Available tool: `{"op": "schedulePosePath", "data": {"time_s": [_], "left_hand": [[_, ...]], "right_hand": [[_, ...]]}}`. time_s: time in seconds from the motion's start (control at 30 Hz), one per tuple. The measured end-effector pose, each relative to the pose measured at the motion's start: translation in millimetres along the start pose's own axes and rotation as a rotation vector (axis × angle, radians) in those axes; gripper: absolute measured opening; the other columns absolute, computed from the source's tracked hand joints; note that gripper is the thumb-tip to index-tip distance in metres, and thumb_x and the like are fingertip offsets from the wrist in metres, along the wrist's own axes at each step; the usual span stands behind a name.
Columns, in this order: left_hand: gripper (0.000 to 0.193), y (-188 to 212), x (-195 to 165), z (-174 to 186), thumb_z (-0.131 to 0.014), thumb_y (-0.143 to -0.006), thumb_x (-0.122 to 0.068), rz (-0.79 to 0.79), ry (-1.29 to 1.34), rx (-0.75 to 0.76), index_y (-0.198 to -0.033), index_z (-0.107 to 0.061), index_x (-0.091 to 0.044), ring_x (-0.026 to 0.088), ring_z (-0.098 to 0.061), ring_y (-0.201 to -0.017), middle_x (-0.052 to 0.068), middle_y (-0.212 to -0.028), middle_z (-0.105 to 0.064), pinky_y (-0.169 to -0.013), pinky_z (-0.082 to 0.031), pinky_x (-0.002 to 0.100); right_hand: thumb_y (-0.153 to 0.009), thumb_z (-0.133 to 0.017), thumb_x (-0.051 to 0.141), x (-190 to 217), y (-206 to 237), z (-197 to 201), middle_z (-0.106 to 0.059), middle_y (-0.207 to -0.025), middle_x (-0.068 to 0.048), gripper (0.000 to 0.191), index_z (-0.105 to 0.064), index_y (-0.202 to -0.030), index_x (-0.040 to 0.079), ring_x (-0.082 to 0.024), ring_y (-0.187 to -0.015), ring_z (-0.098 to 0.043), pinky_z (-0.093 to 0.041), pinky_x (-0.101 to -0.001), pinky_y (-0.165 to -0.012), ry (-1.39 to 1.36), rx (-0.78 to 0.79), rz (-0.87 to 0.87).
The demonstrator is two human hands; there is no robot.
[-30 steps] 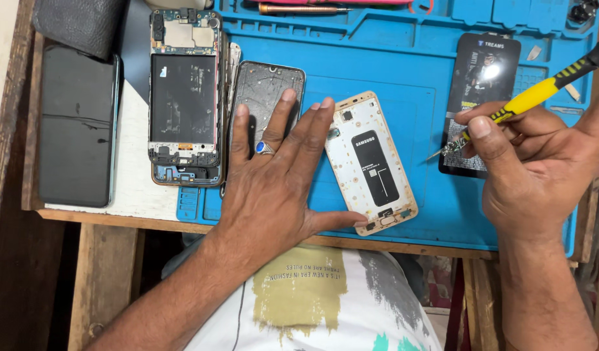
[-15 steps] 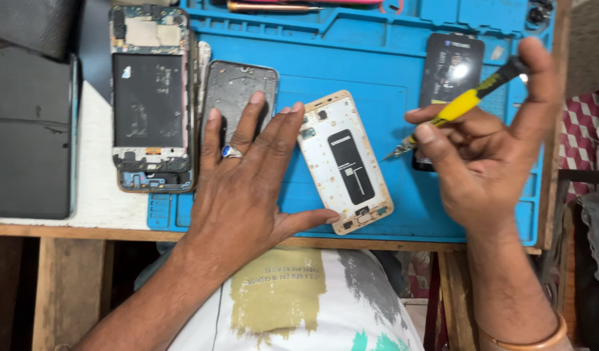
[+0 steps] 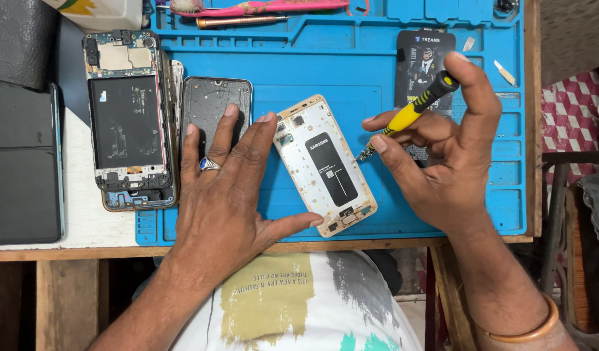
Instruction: The person uses a yellow-handled screwdriver to remove screws from the back of a disassembled Samsung smartphone. They work on a blue mat with other phone parts and tools nearby, focusing on the back cover area.
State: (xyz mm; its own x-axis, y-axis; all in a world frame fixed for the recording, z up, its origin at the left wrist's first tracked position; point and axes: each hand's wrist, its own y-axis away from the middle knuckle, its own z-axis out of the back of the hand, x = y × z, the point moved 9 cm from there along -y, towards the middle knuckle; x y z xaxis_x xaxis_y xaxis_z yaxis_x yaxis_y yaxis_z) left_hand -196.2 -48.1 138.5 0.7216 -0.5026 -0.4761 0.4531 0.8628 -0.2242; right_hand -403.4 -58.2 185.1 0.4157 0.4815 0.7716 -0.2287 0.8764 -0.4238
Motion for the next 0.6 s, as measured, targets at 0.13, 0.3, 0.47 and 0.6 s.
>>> {"op": "schedulePosePath", "data": {"time_s": [0.13,0.3,0.47,0.6], "left_hand": [[0.123,-1.2,-0.9,-0.7,-0.073,-0.072,-0.078,-0.007,0.001,-0.002,-0.156,-0.027,-0.001,0.041,-0.019,-0.154,0.022,-0.152,-0.050,-0.122,0.004,0.064],[0.122,-1.7,-1.2,-1.4,-0.074,-0.073,-0.077,-0.013,-0.008,0.000,-0.156,-0.028,-0.001,0.040,-0.019,-0.154,0.022,-0.153,-0.050,-0.122,0.004,0.064],[0.122,-2.6,-0.5,-2.7,-0.073,-0.072,-0.078,-0.007,-0.011,0.005,-0.156,-0.029,-0.001,0.039,-0.020,-0.154,0.021,-0.155,-0.048,-0.122,0.003,0.064],[0.122,-2.2,-0.9,-3.6,-0.073,-0.073,-0.078,-0.016,-0.013,0.001,-0.157,-0.029,-0.001,0.040,-0.019,-0.154,0.021,-0.155,-0.047,-0.122,0.003,0.064]], "right_hand": [[-0.101,-0.067,-0.017,-1.3,1.4,0.8,-0.061,-0.124,-0.018,0.089,-0.008,-0.159,0.017,-0.028,-0.109,-0.074,-0.068,-0.0351,-0.093,0.002,0.005,0.008],[-0.101,-0.067,-0.016,-1.2,1.6,1.4,-0.063,-0.122,-0.018,0.089,-0.008,-0.160,0.017,-0.027,-0.109,-0.074,-0.068,-0.0339,-0.092,0.007,0.005,0.017],[-0.101,-0.067,-0.016,-2.3,0.6,1.5,-0.063,-0.123,-0.018,0.089,-0.009,-0.159,0.016,-0.027,-0.108,-0.075,-0.068,-0.0327,-0.091,0.023,0.007,0.015],[-0.099,-0.068,-0.017,-2.7,1.5,2.3,-0.057,-0.130,-0.022,0.089,-0.009,-0.157,0.014,-0.028,-0.107,-0.074,-0.068,-0.0339,-0.090,0.043,0.010,0.024]]}}
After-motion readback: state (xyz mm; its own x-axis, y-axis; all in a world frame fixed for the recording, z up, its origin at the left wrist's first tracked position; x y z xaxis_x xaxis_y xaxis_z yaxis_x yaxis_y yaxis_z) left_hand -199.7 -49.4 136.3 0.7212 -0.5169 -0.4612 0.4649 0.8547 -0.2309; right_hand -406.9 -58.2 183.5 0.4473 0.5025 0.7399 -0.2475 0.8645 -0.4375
